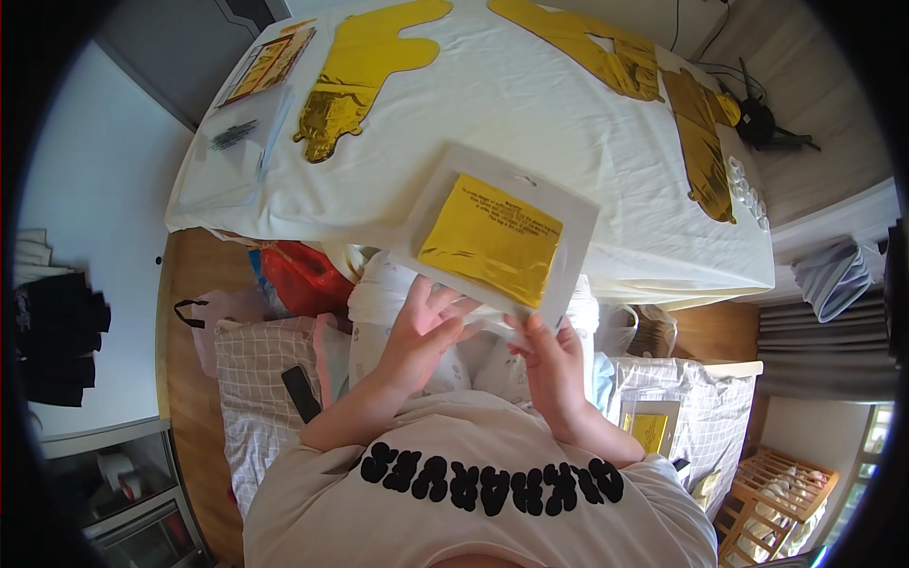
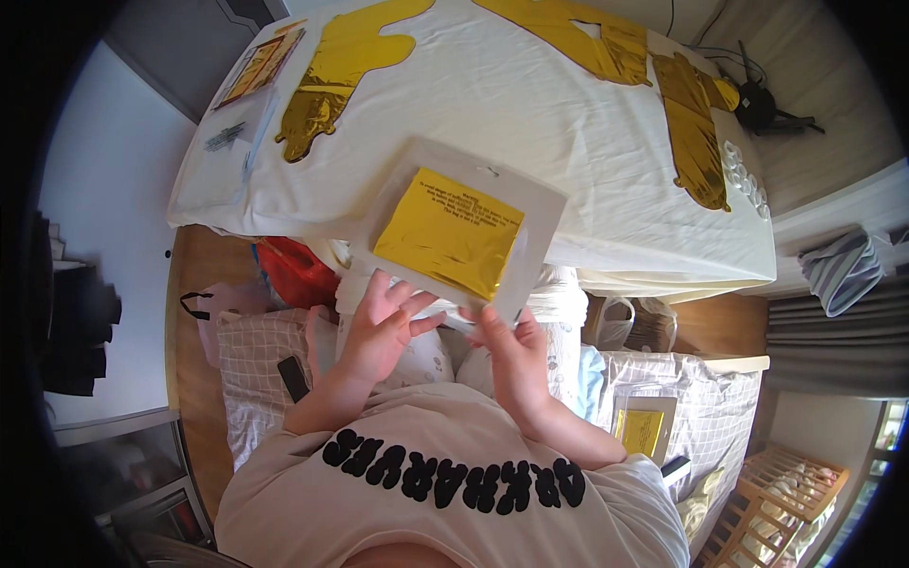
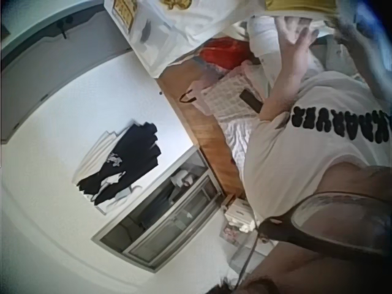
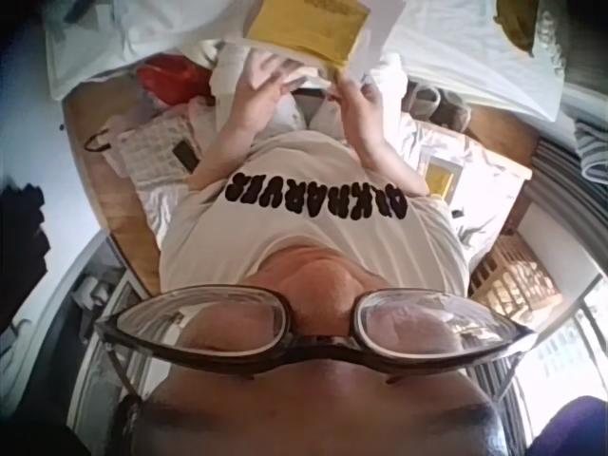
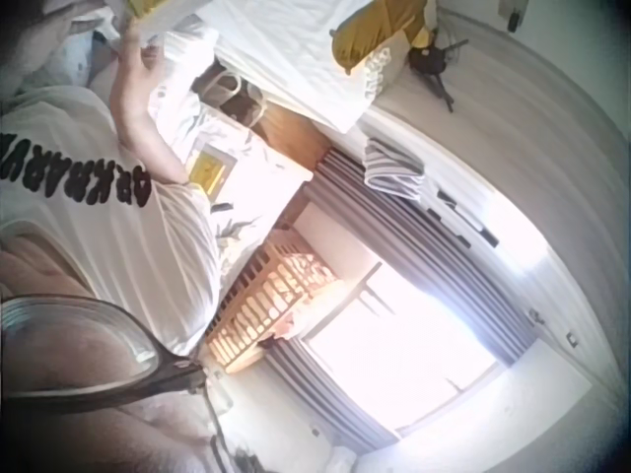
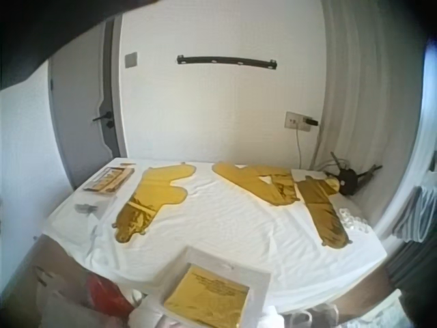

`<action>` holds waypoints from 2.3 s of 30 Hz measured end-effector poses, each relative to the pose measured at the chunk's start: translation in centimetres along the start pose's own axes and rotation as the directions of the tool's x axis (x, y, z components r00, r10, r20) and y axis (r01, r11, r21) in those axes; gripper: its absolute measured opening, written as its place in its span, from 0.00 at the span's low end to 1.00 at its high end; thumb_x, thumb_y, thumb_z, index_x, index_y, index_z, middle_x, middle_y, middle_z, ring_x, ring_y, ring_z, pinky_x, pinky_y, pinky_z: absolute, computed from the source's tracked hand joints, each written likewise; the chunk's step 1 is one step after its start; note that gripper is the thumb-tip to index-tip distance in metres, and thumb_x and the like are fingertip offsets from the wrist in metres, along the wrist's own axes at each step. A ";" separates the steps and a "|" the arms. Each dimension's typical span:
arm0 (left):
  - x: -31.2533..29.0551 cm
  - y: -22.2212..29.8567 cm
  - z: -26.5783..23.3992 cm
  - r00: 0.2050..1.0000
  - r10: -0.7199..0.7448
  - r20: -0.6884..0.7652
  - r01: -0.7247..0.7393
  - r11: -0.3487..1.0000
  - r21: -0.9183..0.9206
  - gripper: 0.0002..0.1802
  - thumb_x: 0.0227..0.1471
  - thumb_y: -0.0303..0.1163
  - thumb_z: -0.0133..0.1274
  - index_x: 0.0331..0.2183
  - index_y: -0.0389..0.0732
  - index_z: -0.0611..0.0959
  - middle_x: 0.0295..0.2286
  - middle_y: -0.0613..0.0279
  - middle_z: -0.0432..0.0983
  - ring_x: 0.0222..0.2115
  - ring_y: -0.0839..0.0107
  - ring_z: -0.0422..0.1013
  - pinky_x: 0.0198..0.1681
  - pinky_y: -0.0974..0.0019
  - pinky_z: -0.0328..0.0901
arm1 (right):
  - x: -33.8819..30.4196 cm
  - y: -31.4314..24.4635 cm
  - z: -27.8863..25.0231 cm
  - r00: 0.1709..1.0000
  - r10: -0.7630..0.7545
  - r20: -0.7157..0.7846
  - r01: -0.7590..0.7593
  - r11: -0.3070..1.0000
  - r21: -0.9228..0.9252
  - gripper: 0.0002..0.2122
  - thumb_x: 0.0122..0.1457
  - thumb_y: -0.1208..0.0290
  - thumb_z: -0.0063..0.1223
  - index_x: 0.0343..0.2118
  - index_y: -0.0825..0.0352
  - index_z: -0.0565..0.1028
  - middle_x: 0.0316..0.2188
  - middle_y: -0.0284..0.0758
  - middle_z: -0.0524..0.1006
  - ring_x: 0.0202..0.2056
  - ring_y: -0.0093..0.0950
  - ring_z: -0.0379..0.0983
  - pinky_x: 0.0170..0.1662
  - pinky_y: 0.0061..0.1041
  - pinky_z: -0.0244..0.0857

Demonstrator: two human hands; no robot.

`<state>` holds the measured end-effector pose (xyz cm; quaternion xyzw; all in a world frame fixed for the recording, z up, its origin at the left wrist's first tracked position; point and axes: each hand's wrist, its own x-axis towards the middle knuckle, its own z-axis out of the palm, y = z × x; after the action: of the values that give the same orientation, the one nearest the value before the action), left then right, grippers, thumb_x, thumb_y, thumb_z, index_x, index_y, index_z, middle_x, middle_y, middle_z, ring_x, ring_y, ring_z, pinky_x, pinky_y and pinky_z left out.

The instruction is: The person folds a foil balloon into a square by hand, fits it onto a cardboard backing insert, and holds up the packaged balloon cards.

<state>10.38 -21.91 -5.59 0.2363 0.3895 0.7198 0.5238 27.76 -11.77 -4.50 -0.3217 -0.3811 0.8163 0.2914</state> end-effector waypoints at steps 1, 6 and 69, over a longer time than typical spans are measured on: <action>0.1 -0.1 0.3 1.000 -0.001 -0.001 0.001 1.000 -0.003 0.39 0.63 0.36 0.53 0.68 0.49 0.51 0.60 0.54 0.66 0.61 0.60 0.65 0.57 0.50 0.69 | -0.4 0.0 0.4 1.000 0.002 -0.002 -0.002 1.000 -0.002 0.12 0.68 0.66 0.54 0.50 0.65 0.74 0.42 0.31 0.80 0.42 0.22 0.77 0.44 0.26 0.69; 0.7 1.8 -0.4 0.991 -0.102 -0.091 0.095 0.992 -0.081 0.33 0.66 0.31 0.47 0.67 0.46 0.54 0.53 0.52 0.74 0.51 0.62 0.76 0.50 0.54 0.75 | -0.6 0.3 -0.6 0.985 0.023 0.169 -0.001 0.992 -0.130 0.23 0.65 0.61 0.59 0.58 0.67 0.68 0.45 0.33 0.77 0.45 0.23 0.73 0.45 0.28 0.68; -0.2 7.1 -4.0 0.886 -0.460 -0.062 0.440 0.790 0.426 0.27 0.60 0.24 0.51 0.60 0.34 0.68 0.36 0.58 0.83 0.32 0.77 0.80 0.31 0.73 0.76 | 4.7 -4.2 -9.3 0.852 0.450 0.269 -0.456 0.889 -0.043 0.06 0.62 0.69 0.64 0.38 0.61 0.78 0.31 0.24 0.80 0.29 0.14 0.75 0.34 0.17 0.72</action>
<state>3.41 -24.38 -2.20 0.2623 0.5709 0.4654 0.6235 32.75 -2.10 -7.20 -0.2843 -0.3216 0.9023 0.0396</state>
